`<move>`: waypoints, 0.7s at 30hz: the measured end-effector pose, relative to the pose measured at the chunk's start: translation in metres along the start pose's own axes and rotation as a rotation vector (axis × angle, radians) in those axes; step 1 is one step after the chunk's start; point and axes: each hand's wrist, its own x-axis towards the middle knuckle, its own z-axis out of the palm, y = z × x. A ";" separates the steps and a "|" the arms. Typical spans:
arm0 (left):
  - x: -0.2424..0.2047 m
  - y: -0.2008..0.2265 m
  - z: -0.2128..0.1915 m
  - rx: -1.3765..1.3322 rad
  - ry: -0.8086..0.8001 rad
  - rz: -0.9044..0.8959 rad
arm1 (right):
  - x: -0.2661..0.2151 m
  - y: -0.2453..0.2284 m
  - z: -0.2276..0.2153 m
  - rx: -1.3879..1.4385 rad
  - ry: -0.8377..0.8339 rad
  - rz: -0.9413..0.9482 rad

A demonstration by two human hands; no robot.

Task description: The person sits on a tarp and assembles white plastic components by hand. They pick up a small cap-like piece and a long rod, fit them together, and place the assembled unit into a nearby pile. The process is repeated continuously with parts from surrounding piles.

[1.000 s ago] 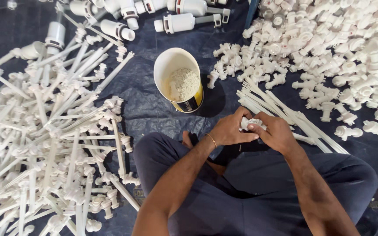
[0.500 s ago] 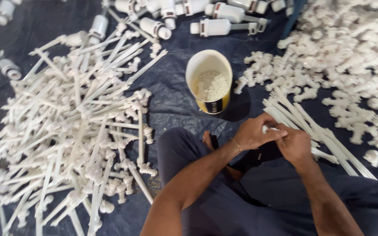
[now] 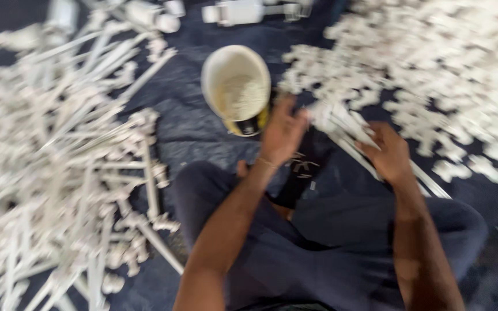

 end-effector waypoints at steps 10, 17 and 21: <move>-0.007 -0.004 0.008 0.036 -0.002 -0.068 | -0.004 -0.051 -0.003 0.747 -0.377 0.381; -0.010 0.013 0.012 0.285 -0.193 -0.130 | 0.018 0.037 0.004 -0.236 0.127 0.111; -0.012 0.022 0.012 0.369 -0.257 -0.148 | 0.027 0.077 0.013 -0.591 0.084 0.103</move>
